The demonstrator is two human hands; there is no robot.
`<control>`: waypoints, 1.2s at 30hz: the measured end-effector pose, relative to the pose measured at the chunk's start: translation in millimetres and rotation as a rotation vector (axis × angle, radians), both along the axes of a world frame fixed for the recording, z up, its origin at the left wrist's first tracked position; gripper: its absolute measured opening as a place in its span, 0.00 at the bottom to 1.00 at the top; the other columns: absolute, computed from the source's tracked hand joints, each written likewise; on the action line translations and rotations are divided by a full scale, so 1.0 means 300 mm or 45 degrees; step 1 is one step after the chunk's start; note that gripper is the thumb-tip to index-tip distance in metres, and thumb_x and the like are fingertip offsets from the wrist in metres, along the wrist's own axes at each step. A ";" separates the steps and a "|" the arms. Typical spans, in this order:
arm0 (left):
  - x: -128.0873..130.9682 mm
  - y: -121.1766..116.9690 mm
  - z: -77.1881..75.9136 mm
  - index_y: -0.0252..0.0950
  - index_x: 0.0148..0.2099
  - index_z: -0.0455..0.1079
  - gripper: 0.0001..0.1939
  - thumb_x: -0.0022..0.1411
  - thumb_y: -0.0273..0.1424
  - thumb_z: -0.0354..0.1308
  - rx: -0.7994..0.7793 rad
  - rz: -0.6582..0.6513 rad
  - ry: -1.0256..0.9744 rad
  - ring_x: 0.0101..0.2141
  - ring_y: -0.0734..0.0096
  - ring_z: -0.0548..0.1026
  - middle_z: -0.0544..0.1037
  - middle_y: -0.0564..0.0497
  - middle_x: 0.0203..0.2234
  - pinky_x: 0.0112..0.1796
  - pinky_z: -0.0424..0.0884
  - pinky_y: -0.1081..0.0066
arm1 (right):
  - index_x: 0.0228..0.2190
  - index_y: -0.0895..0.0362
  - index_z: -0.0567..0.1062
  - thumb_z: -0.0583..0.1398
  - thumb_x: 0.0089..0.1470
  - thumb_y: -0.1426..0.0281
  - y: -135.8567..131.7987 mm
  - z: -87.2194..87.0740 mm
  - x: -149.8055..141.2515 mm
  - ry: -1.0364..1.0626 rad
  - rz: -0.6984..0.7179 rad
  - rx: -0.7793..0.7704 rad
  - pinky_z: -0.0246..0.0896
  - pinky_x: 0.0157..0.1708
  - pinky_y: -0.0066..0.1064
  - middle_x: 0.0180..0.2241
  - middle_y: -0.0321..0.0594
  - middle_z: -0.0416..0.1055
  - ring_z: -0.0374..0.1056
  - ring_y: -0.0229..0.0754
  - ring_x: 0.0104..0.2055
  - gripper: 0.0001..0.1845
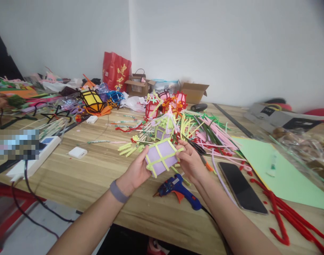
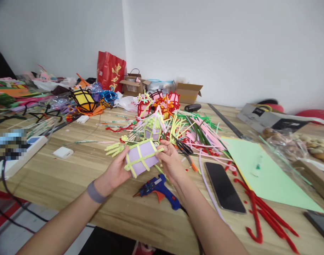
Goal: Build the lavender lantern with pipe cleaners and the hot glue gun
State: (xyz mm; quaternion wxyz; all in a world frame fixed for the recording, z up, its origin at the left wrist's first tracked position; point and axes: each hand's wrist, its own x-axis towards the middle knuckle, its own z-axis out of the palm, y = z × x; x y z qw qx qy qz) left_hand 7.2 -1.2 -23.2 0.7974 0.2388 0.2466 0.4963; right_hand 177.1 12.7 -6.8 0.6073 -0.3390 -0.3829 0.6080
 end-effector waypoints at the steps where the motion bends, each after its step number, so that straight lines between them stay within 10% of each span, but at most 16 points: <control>1: 0.000 0.000 0.001 0.32 0.49 0.74 0.21 0.64 0.43 0.52 0.035 0.005 -0.016 0.52 0.55 0.73 0.81 0.44 0.44 0.53 0.68 0.60 | 0.34 0.53 0.71 0.69 0.29 0.76 0.005 0.001 0.007 0.007 -0.023 0.002 0.56 0.25 0.26 0.24 0.27 0.68 0.61 0.33 0.23 0.25; 6: -0.002 -0.004 0.004 0.32 0.41 0.76 0.26 0.55 0.51 0.60 0.239 0.196 0.079 0.50 0.54 0.74 0.81 0.40 0.41 0.51 0.68 0.62 | 0.34 0.52 0.70 0.70 0.31 0.74 0.036 0.003 0.053 0.022 -0.115 -0.038 0.61 0.26 0.27 0.23 0.27 0.69 0.65 0.35 0.25 0.25; 12: -0.008 -0.034 0.007 0.38 0.28 0.78 0.07 0.51 0.35 0.67 0.664 0.293 0.698 0.46 0.57 0.74 0.81 0.48 0.31 0.47 0.67 0.69 | 0.32 0.53 0.69 0.71 0.30 0.74 0.039 0.002 0.054 0.084 -0.137 -0.118 0.62 0.25 0.27 0.24 0.27 0.71 0.67 0.35 0.26 0.25; 16: 0.003 -0.027 -0.014 0.37 0.29 0.78 0.08 0.54 0.37 0.65 0.477 0.267 0.711 0.36 0.60 0.76 0.79 0.50 0.24 0.40 0.70 0.68 | 0.34 0.54 0.71 0.73 0.30 0.70 0.018 0.007 0.034 -0.006 -0.073 -0.083 0.62 0.27 0.27 0.23 0.28 0.72 0.66 0.35 0.25 0.25; 26: 0.007 -0.003 -0.006 0.33 0.34 0.76 0.10 0.49 0.33 0.67 0.225 0.360 0.263 0.46 0.55 0.77 0.82 0.46 0.33 0.48 0.70 0.63 | 0.33 0.52 0.70 0.66 0.45 0.57 0.014 -0.001 0.041 -0.378 -0.203 0.169 0.64 0.41 0.36 0.30 0.35 0.77 0.72 0.42 0.34 0.16; 36: 0.006 0.023 -0.023 0.30 0.39 0.75 0.09 0.54 0.27 0.61 0.052 0.398 0.099 0.48 0.57 0.77 0.82 0.44 0.39 0.50 0.71 0.63 | 0.33 0.51 0.71 0.68 0.44 0.61 0.046 -0.024 0.077 -0.221 -0.290 0.390 0.56 0.30 0.28 0.22 0.29 0.65 0.61 0.35 0.26 0.15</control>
